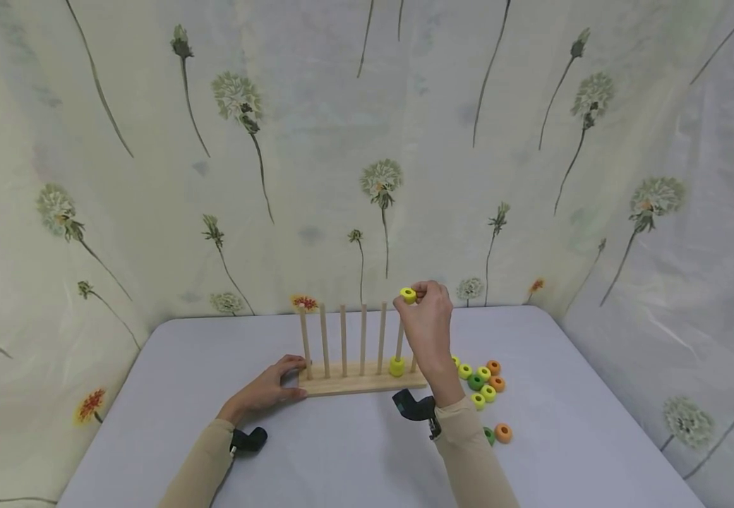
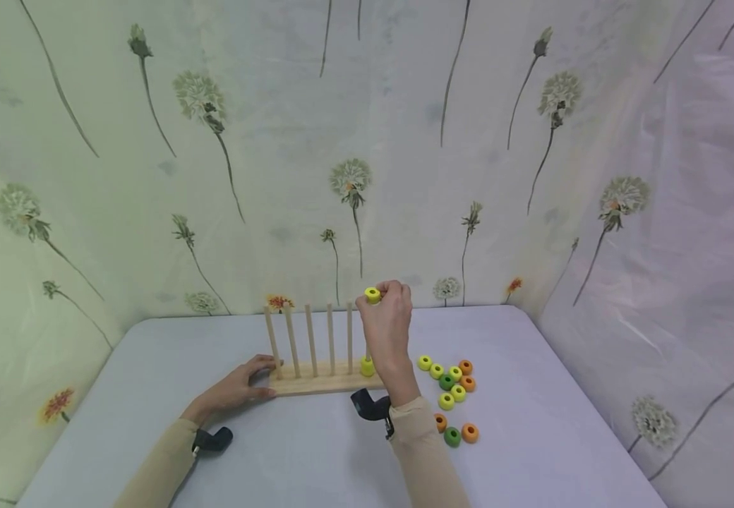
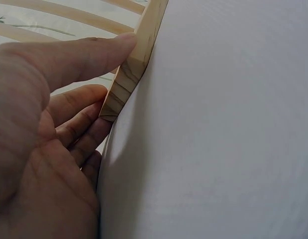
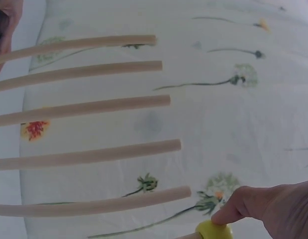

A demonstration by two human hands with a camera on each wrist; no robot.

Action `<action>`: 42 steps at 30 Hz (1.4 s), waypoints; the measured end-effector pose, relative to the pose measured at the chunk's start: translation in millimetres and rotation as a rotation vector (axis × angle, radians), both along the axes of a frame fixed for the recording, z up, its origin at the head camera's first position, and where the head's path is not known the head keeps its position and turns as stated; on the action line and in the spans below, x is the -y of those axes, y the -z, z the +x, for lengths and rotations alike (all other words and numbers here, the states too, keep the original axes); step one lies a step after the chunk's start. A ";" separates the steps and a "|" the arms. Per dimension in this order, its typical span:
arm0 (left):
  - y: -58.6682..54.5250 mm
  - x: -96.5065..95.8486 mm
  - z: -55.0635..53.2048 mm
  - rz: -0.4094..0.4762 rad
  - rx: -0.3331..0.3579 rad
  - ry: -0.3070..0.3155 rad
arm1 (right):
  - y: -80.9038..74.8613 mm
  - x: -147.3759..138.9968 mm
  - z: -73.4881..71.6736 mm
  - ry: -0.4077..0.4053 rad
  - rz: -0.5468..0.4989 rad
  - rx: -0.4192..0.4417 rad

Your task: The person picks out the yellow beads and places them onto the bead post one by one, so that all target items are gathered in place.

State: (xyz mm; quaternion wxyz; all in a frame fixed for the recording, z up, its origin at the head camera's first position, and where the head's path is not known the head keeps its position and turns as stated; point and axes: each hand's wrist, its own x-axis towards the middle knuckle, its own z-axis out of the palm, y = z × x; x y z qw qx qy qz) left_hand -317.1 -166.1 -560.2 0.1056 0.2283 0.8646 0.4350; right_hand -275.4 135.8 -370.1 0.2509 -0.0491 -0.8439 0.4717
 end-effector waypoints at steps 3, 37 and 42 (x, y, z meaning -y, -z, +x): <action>-0.6 -0.4 0.1 0.000 0.006 -0.003 | -0.9 0.1 -1.2 0.003 0.005 0.005; -6.7 1.1 2.0 0.020 0.027 -0.002 | -3.7 3.0 -2.4 0.000 0.050 0.064; -6.2 0.9 1.3 0.018 0.045 -0.009 | -2.8 3.4 -2.8 0.013 0.060 0.060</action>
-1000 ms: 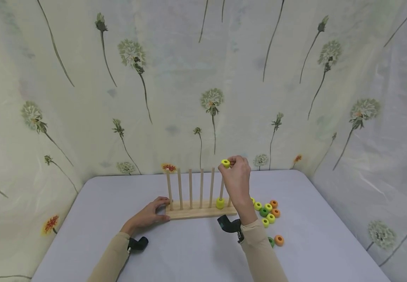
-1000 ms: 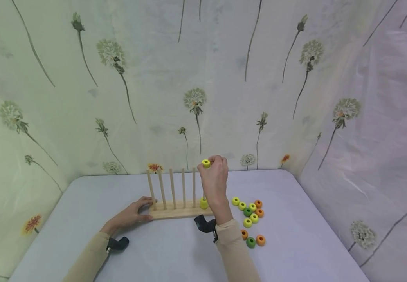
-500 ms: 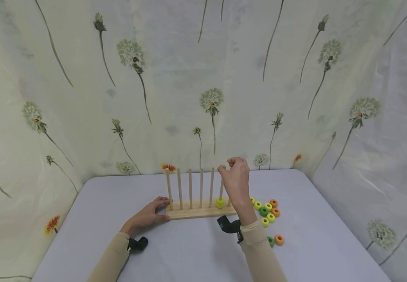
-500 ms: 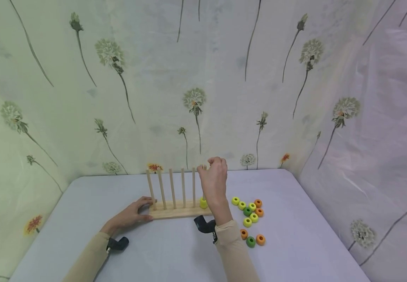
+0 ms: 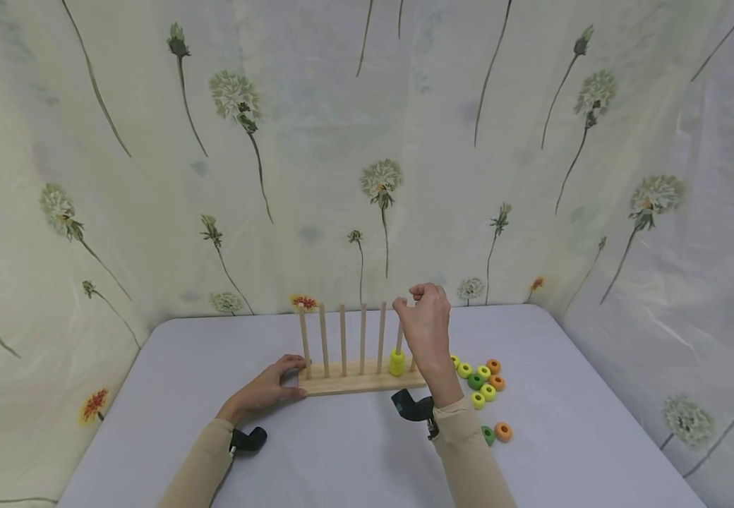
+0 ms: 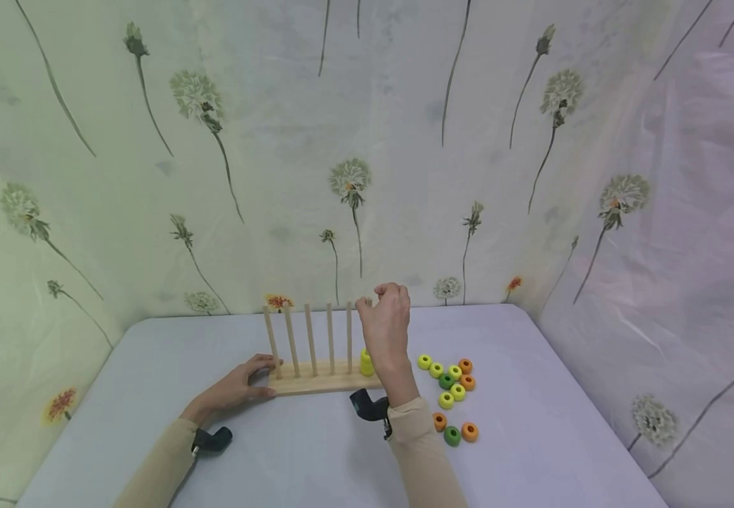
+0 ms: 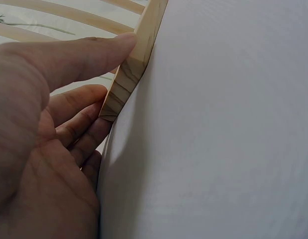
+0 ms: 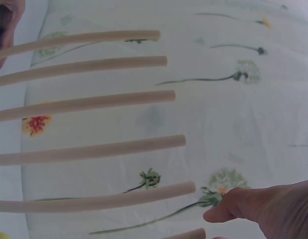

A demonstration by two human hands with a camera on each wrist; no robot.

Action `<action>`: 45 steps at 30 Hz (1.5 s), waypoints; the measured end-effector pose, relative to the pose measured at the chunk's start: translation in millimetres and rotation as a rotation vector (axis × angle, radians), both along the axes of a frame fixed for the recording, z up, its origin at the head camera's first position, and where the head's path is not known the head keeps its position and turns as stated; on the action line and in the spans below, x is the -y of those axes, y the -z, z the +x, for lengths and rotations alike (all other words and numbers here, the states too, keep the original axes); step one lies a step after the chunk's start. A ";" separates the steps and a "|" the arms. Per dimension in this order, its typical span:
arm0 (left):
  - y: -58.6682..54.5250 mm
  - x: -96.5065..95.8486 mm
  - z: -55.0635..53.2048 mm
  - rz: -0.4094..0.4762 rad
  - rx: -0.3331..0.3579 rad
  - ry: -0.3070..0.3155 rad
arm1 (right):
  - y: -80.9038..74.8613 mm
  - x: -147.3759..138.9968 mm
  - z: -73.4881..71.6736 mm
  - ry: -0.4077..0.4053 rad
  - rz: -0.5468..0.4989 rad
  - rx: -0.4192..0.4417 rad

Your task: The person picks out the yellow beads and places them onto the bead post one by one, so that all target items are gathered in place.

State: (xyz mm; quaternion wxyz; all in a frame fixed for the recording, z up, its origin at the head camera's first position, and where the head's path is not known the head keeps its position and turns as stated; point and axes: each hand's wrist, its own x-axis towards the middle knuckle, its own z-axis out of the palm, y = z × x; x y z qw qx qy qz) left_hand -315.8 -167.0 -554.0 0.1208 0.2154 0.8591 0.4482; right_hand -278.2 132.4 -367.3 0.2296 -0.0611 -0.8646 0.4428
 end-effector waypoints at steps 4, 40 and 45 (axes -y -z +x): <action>1.9 0.0 -0.6 -0.008 -0.001 -0.001 | 1.7 -1.3 1.0 -0.003 -0.015 -0.010; 2.3 -1.5 1.6 -0.007 -0.021 0.001 | 56.9 -84.0 19.6 -0.678 -0.024 0.161; 1.3 -1.5 2.3 -0.009 -0.031 0.002 | 66.8 -102.0 24.0 -0.727 -0.034 0.130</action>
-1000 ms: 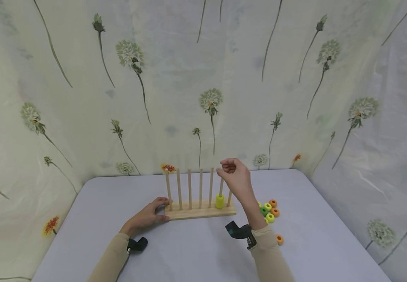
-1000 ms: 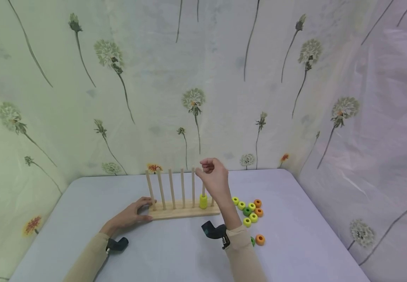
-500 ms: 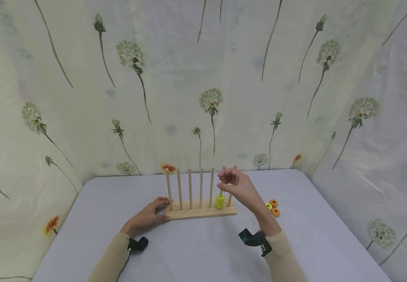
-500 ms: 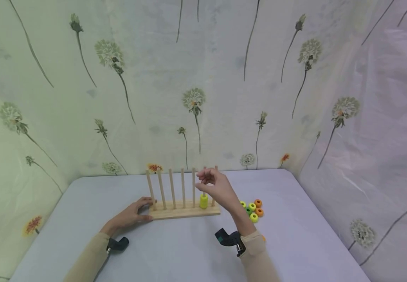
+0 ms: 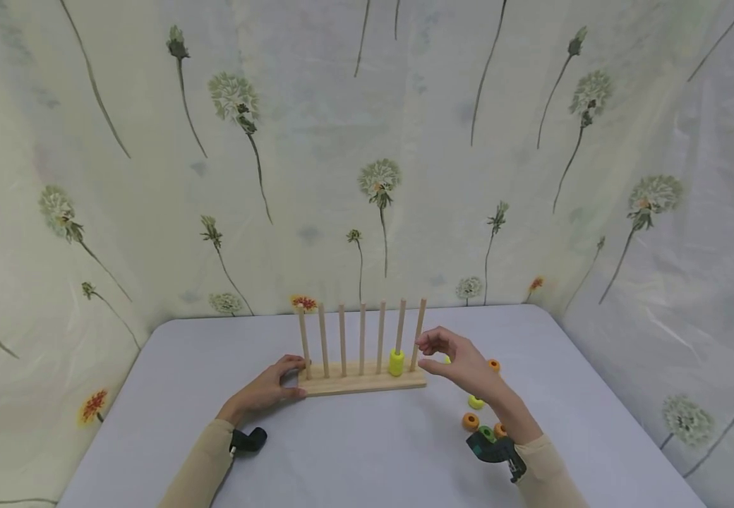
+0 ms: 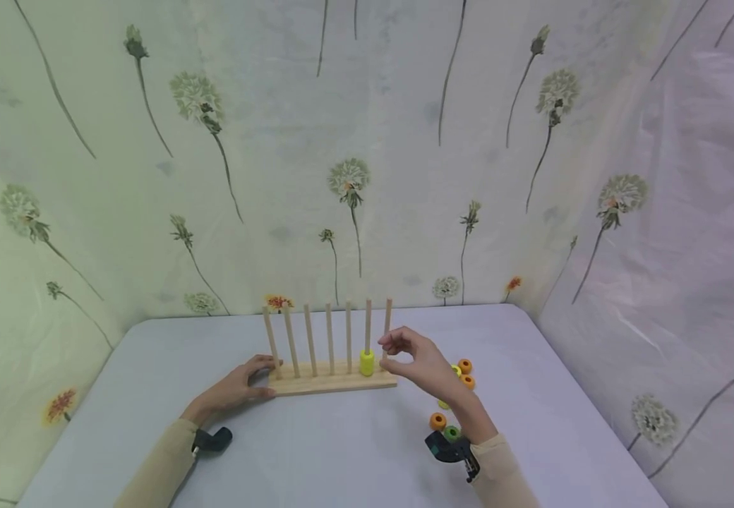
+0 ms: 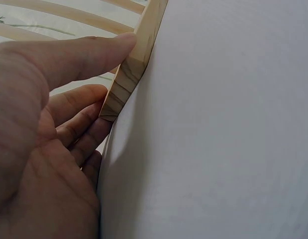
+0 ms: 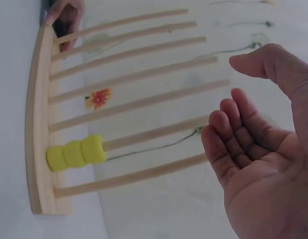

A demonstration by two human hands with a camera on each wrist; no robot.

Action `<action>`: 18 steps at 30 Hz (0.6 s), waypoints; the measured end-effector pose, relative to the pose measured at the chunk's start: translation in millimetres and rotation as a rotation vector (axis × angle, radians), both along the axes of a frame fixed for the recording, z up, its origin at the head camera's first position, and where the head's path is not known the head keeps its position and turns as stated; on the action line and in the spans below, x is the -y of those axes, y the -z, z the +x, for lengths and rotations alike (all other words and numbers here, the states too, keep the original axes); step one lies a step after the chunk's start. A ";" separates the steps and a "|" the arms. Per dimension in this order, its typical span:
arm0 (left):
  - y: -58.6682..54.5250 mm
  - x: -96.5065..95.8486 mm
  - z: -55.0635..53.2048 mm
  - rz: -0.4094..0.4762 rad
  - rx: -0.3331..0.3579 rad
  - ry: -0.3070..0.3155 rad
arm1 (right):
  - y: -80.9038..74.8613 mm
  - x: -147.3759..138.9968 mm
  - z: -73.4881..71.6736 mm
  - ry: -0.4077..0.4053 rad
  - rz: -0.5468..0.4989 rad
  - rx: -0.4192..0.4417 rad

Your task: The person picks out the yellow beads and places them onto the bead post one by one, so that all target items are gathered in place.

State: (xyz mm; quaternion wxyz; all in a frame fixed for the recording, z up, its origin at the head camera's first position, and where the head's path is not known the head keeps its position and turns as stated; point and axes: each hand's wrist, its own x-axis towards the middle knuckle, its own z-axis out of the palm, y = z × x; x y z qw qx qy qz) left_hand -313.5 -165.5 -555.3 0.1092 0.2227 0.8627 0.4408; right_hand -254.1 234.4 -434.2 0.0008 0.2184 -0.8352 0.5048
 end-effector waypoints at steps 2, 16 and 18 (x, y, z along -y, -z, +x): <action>-0.6 0.1 0.2 0.004 -0.003 0.003 | 3.8 -7.8 1.6 -0.010 0.002 0.003; 2.4 0.6 -1.7 -0.015 -0.007 0.008 | 38.1 -66.3 13.1 0.113 0.081 0.106; 2.2 0.4 -1.4 -0.012 -0.004 0.005 | 41.6 -74.2 15.1 0.137 0.092 0.112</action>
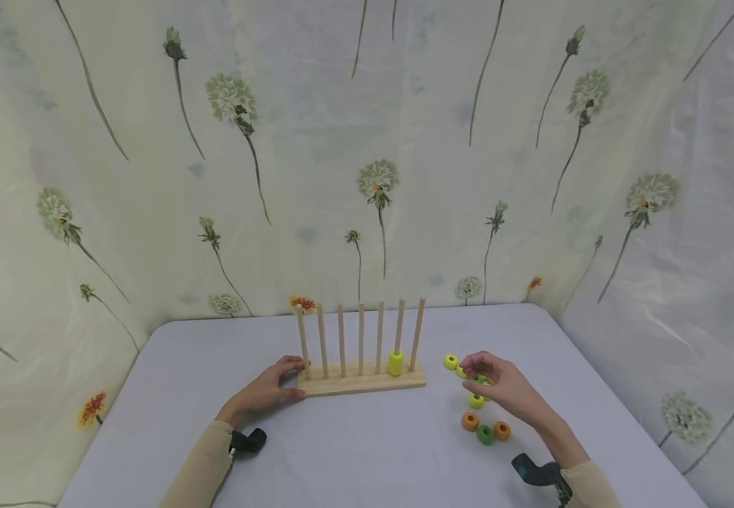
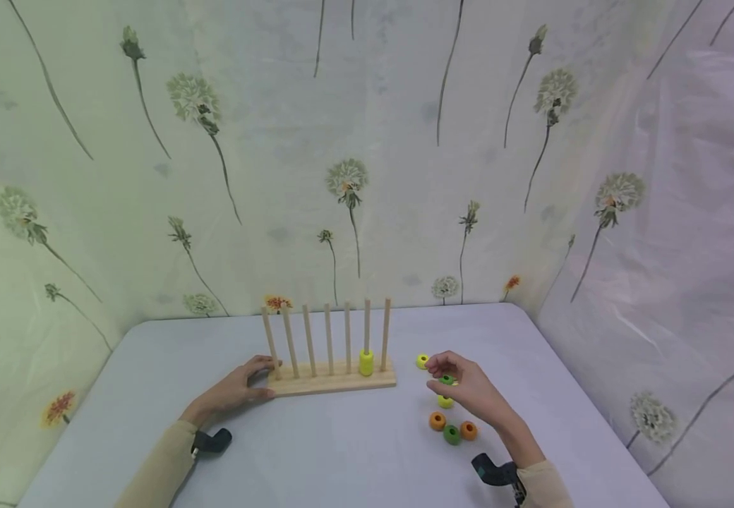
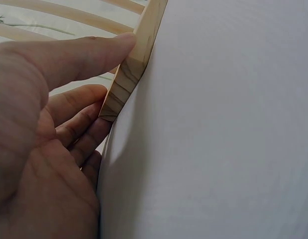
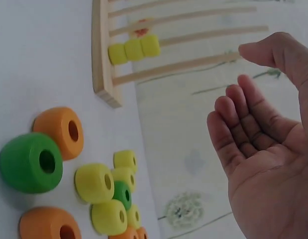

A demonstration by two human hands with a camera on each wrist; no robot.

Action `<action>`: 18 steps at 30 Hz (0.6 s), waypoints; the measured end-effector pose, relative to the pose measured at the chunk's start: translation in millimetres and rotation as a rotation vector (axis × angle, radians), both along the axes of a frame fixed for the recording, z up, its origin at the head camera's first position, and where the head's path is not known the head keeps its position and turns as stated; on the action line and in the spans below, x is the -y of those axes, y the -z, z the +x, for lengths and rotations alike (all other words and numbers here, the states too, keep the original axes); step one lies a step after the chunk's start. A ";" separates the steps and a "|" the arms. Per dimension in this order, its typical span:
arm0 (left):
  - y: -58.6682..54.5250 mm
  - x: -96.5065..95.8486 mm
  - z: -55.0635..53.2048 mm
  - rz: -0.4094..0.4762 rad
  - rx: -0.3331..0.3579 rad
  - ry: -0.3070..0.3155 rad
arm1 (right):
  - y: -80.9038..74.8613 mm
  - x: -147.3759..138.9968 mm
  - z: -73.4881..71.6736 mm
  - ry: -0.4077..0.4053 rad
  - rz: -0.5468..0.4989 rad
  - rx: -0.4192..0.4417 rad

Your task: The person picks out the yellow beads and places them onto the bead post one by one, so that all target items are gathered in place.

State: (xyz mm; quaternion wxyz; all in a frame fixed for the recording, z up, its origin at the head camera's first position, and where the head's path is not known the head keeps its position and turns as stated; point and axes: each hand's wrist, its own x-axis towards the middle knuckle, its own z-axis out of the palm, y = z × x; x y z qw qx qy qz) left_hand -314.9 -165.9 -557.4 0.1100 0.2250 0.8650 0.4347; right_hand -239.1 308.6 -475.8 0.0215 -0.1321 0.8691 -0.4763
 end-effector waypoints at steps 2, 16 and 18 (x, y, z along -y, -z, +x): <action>0.0 -0.4 -0.1 0.000 0.004 -0.002 | 3.9 -8.1 1.5 0.022 0.007 0.001; -2.5 -1.6 2.7 -0.001 0.005 -0.010 | 35.5 -48.7 -2.9 0.162 0.062 0.028; -3.9 -2.3 3.0 -0.009 -0.001 -0.012 | 38.8 -51.6 -5.4 0.181 0.078 0.048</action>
